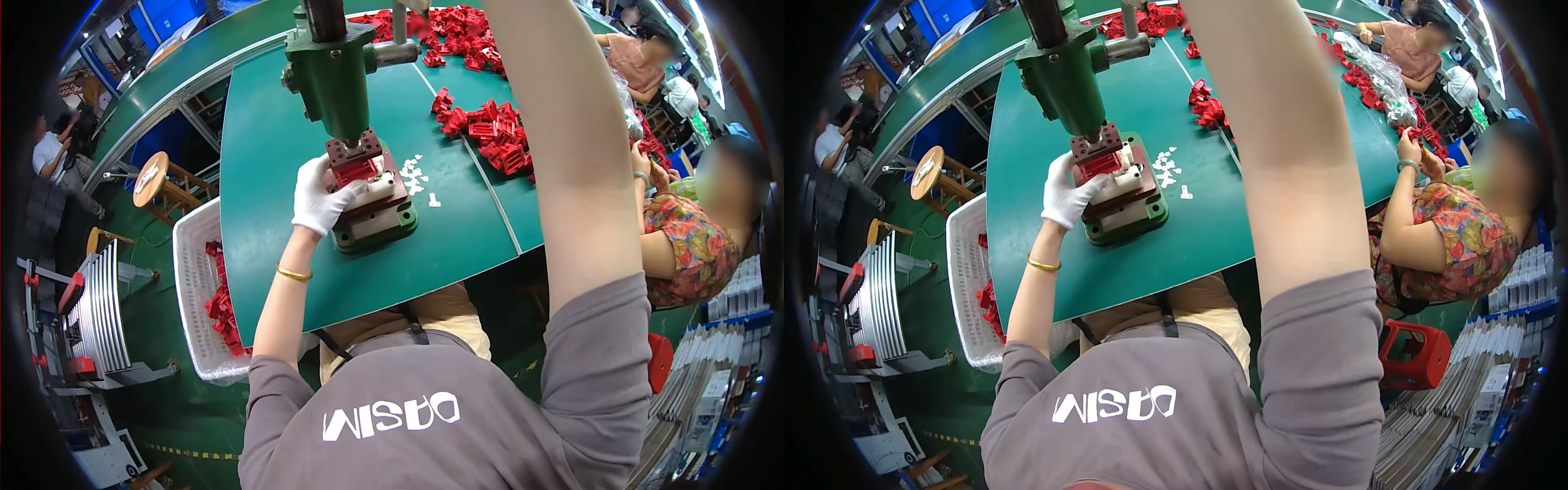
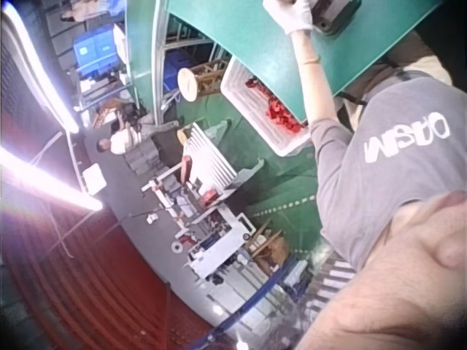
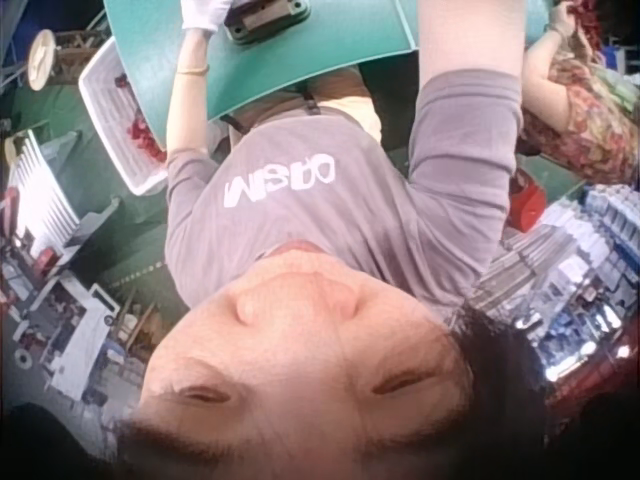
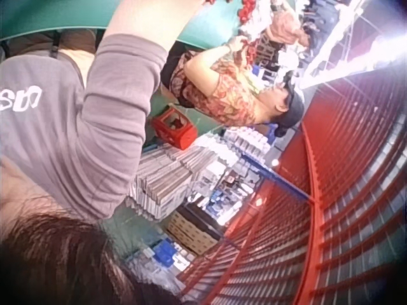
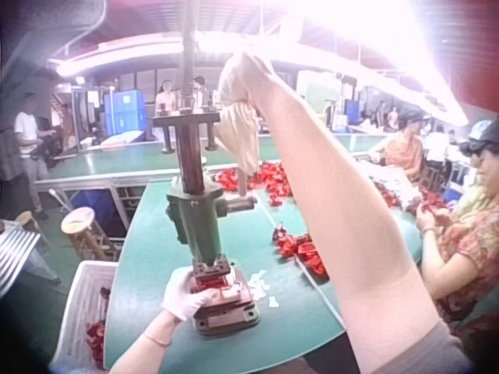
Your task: The recorder is operating a manual press to assemble or stamp small red plastic components at a factory workstation.
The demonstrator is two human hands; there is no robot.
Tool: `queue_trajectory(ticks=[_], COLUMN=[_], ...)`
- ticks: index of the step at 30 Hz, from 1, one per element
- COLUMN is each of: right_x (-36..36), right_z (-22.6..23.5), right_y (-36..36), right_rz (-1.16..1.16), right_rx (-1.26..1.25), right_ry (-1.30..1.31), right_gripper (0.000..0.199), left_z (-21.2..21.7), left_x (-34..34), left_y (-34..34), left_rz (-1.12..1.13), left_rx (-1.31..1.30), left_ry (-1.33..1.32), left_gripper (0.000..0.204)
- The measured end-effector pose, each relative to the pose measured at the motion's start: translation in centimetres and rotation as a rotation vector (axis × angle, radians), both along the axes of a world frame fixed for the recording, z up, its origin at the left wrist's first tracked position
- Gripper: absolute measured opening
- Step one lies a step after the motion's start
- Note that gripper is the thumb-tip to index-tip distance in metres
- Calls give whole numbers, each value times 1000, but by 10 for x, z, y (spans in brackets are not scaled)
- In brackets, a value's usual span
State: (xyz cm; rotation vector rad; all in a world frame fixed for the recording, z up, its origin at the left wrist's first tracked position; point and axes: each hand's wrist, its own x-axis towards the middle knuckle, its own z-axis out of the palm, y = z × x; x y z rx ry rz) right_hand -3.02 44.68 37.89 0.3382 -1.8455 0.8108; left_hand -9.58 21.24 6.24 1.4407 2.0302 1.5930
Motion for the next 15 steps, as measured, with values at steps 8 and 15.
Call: queue_trajectory(ticks=[8, 15], right_x=[-13, 5], right_z=[-5, -20], right_y=[16, 16], right_rz=[117, 191], right_rx=[12, 4], right_ry=[8, 19], right_gripper=[37, 36], left_z=[-1, 8], left_x=[-26, -20], left_y=[13, 12], left_rz=[-198, -112], left_rx=[-46, -116], left_ry=[54, 92], left_gripper=[43, 40])
